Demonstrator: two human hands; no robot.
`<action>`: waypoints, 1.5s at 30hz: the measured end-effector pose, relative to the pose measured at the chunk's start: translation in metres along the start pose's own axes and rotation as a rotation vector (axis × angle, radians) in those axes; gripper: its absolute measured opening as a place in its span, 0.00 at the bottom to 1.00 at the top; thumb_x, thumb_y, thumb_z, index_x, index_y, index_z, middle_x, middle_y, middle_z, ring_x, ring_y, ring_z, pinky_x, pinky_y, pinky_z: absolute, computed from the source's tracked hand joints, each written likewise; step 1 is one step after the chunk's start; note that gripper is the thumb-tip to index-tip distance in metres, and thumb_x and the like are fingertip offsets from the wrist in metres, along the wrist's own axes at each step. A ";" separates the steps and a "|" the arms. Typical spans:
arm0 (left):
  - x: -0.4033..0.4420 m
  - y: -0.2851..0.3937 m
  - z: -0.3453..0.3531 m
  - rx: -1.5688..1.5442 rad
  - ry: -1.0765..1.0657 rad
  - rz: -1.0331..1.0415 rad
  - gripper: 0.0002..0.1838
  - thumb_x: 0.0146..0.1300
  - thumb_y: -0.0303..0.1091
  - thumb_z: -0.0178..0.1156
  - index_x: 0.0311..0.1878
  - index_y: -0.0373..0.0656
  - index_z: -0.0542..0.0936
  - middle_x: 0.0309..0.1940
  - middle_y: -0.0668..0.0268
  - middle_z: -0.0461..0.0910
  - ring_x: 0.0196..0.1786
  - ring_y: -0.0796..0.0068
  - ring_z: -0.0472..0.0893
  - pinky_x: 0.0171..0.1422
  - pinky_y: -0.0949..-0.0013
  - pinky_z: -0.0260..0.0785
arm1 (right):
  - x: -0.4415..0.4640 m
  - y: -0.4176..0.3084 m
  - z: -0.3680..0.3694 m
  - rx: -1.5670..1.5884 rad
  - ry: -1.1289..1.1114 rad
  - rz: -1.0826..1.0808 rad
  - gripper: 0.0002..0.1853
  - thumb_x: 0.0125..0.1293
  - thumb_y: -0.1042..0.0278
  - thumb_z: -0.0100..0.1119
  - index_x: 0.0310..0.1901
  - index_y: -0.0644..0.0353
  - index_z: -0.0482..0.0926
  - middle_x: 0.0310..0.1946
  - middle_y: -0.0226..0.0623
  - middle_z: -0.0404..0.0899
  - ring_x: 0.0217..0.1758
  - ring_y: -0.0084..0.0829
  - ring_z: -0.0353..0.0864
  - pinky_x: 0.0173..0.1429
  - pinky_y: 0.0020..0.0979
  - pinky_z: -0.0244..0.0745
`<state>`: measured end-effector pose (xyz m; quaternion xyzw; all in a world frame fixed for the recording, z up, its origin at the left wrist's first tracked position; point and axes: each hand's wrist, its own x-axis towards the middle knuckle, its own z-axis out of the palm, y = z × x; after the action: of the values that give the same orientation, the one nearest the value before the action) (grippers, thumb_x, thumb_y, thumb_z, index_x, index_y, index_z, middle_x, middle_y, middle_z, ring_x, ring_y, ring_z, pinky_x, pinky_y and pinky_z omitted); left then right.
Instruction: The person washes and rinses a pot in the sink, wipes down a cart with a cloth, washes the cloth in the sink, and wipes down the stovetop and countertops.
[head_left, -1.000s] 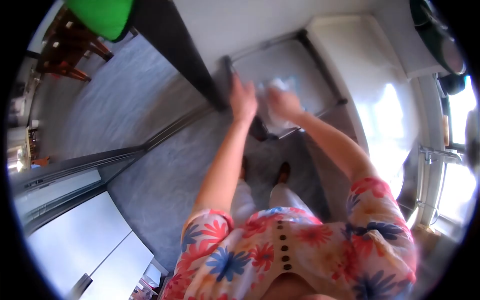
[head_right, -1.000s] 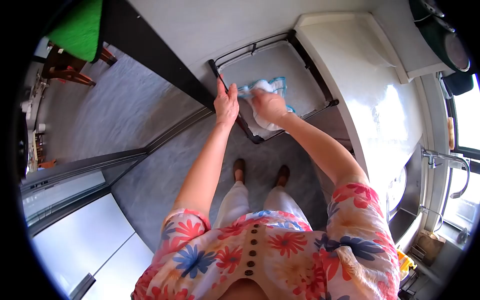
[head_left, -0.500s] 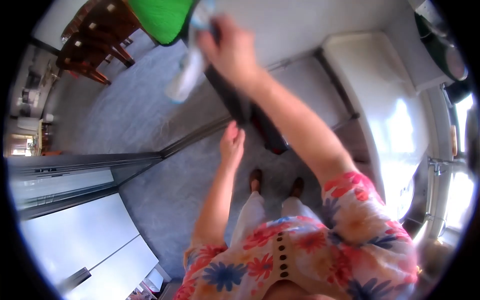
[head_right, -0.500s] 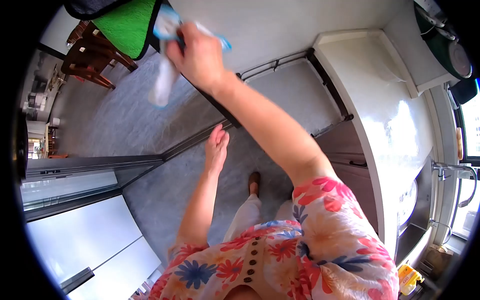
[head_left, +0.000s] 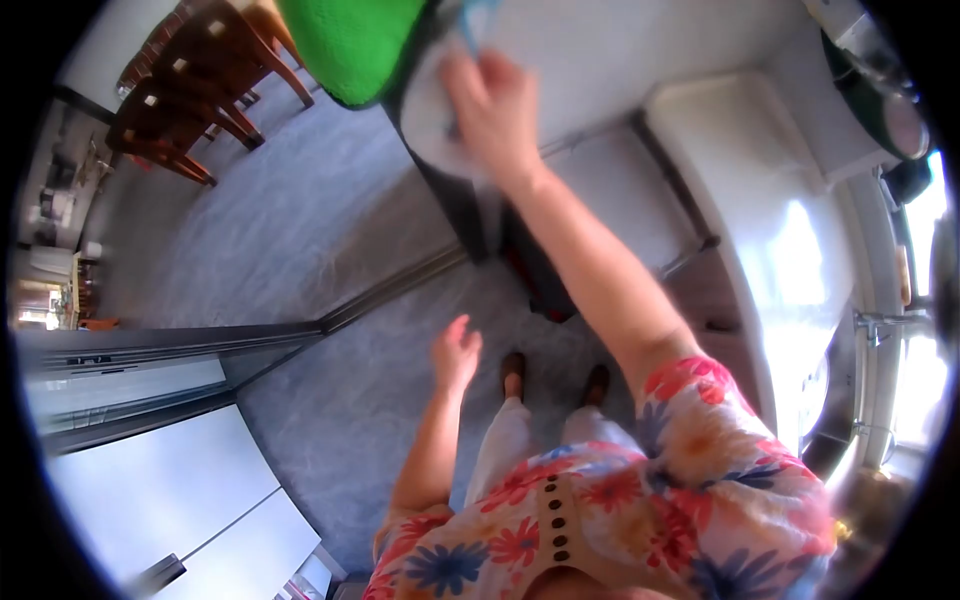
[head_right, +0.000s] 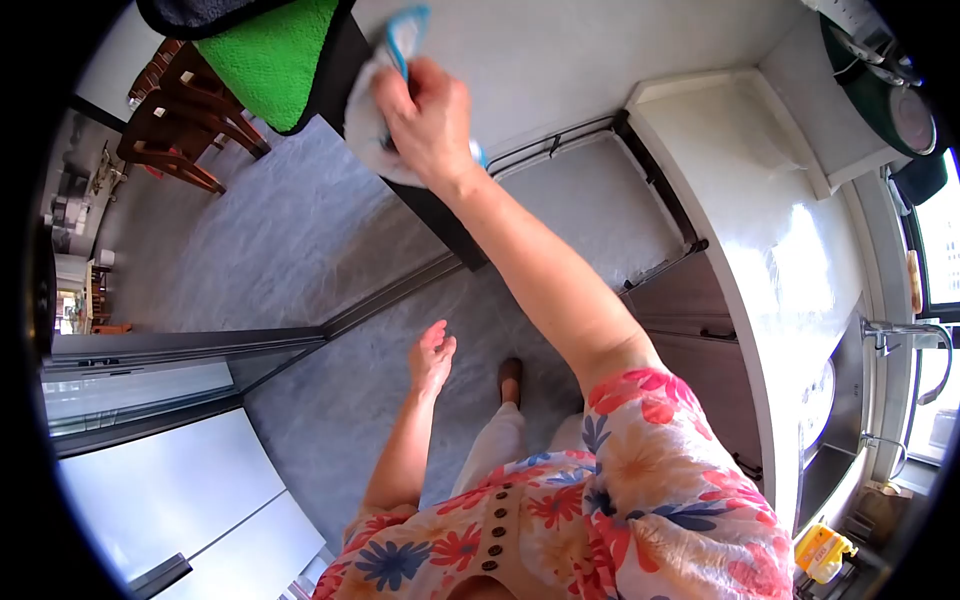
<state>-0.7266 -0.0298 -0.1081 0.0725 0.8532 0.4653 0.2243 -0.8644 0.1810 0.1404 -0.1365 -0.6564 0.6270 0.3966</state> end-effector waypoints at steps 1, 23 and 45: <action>-0.001 0.000 0.001 0.016 -0.003 0.003 0.21 0.56 0.33 0.61 0.53 0.41 0.75 0.46 0.56 0.78 0.50 0.67 0.76 0.52 0.67 0.69 | -0.003 0.006 -0.002 -0.007 -0.002 0.037 0.15 0.57 0.61 0.54 0.24 0.68 0.73 0.13 0.36 0.70 0.19 0.20 0.66 0.24 0.29 0.66; -0.009 -0.038 0.003 0.175 -0.029 -0.063 0.19 0.55 0.31 0.60 0.52 0.40 0.76 0.48 0.56 0.77 0.50 0.65 0.76 0.55 0.66 0.68 | -0.033 0.068 -0.012 -0.154 0.039 0.001 0.14 0.59 0.59 0.53 0.27 0.64 0.72 0.15 0.48 0.70 0.19 0.40 0.74 0.25 0.37 0.67; 0.031 0.008 -0.023 -0.633 -0.036 -0.153 0.19 0.57 0.26 0.59 0.53 0.35 0.73 0.36 0.70 0.76 0.34 0.86 0.70 0.33 0.82 0.59 | -0.079 0.146 -0.031 -0.044 -0.055 0.534 0.14 0.58 0.64 0.55 0.26 0.68 0.77 0.18 0.33 0.74 0.20 0.21 0.72 0.24 0.28 0.74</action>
<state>-0.7650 -0.0321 -0.1003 -0.0567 0.6648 0.6881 0.2850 -0.8387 0.1753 -0.0264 -0.2964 -0.6212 0.6985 0.1961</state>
